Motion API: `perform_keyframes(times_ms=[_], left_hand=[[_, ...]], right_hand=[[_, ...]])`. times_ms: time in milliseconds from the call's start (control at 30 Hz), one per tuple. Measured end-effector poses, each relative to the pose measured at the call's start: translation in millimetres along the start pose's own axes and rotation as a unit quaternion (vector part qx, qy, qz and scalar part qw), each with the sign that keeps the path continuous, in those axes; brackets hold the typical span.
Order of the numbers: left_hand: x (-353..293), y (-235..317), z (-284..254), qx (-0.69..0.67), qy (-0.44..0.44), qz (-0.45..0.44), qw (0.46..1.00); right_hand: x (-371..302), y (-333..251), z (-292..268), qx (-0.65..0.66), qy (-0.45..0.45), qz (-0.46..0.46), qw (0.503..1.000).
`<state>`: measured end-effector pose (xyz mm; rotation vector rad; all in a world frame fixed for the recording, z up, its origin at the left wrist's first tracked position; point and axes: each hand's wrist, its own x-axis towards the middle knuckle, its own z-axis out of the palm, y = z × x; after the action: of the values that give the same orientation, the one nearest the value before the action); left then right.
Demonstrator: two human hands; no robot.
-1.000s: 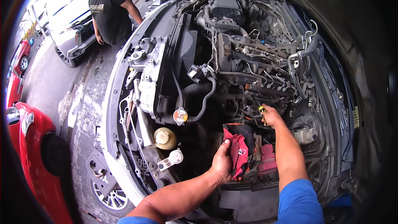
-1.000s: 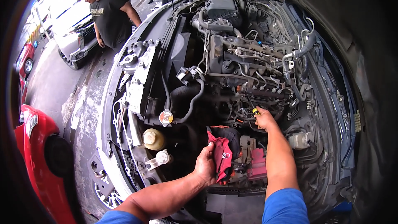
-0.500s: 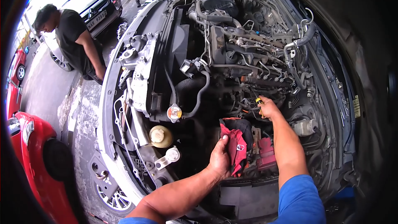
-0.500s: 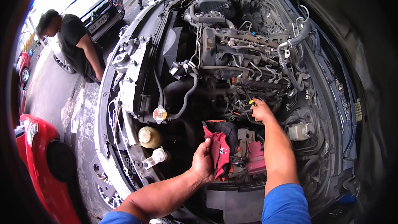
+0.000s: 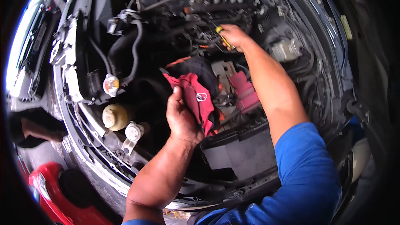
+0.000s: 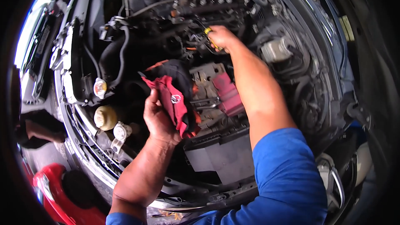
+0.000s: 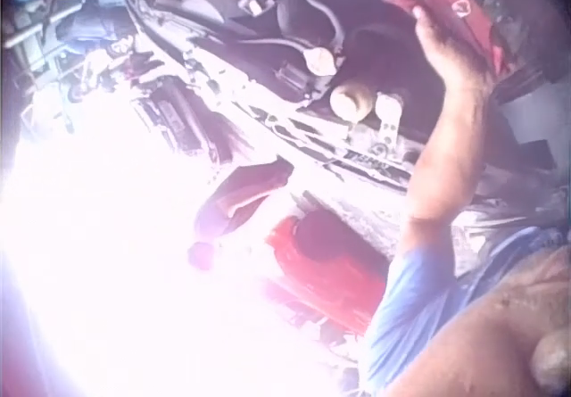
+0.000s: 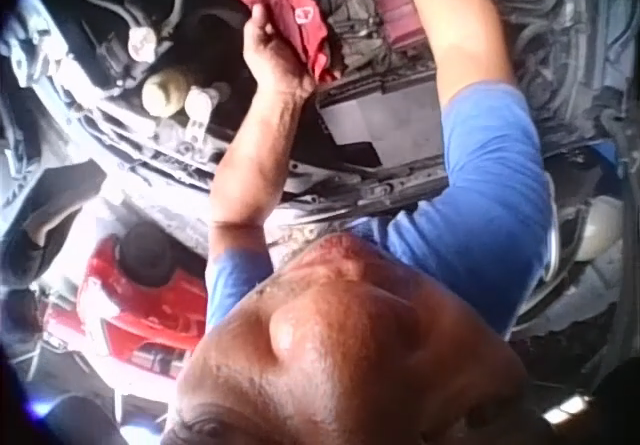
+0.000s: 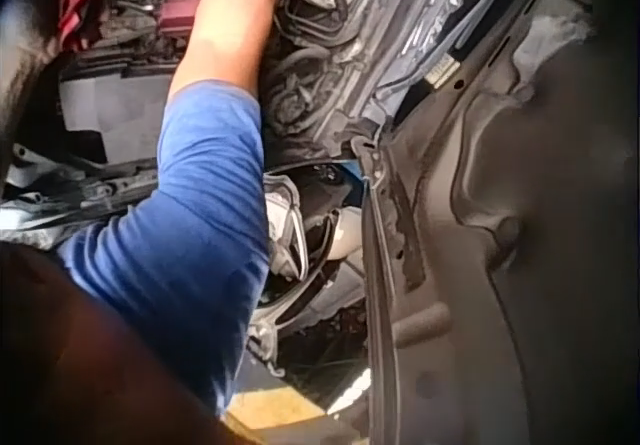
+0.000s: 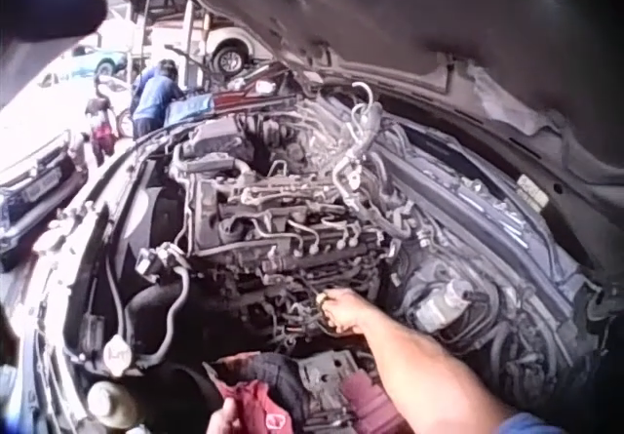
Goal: The recorder is removing and inspecting components on a car engine using hand tools.
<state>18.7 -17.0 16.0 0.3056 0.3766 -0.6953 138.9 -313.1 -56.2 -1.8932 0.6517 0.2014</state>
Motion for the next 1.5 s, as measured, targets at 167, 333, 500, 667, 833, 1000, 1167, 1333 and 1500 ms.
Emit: perform_keyframes(times_ms=[167, 333, 500, 667, 833, 1000, 1167, 1333, 1500], left_hand=[[-1.3, 3.3, -11.2, 0.015, -0.016, 0.011, 1.0], [-1.1, -3.1, -14.2, 0.028, -0.03, 0.017, 0.999], [2.2, -3.1, -13.7, 0.027, -0.048, -0.003, 0.998], [3.7, 4.9, -9.0, 0.04, -0.018, 0.029, 0.999], [-7.1, 6.2, 4.6, 0.054, 0.045, 0.005, 0.997], [-11.4, -4.9, 1.8, 0.029, 0.009, -0.05, 0.998], [-13.9, 2.8, -9.5, 0.025, 0.002, -0.028, 0.999], [-9.5, 2.8, -2.7, 0.019, -0.022, -0.044, 0.999], [-9.1, 6.7, -7.4, 0.011, -0.017, -0.024, 1.0]], right_hand=[[3.0, 2.4, 5.6, -0.137, 0.025, -0.056, 0.989], [9.3, 18.0, -3.3, -0.26, 0.052, -0.18, 0.947], [6.1, 14.6, -1.5, -0.31, 0.042, -0.16, 0.936], [8.3, -3.8, 2.6, -0.388, 0.052, -0.107, 0.914], [25.9, 32.8, 5.8, -0.32, 0.115, -0.239, 0.909], [1.2, 32.3, -10.1, -0.267, 0.032, -0.24, 0.933], [-8.9, 5.3, 15.6, -0.287, 0.051, -0.141, 0.946], [-1.1, 13.6, 2.2, -0.229, 0.09, -0.129, 0.961], [-20.9, -17.9, 22.2, -0.206, 0.018, -0.125, 0.97]])
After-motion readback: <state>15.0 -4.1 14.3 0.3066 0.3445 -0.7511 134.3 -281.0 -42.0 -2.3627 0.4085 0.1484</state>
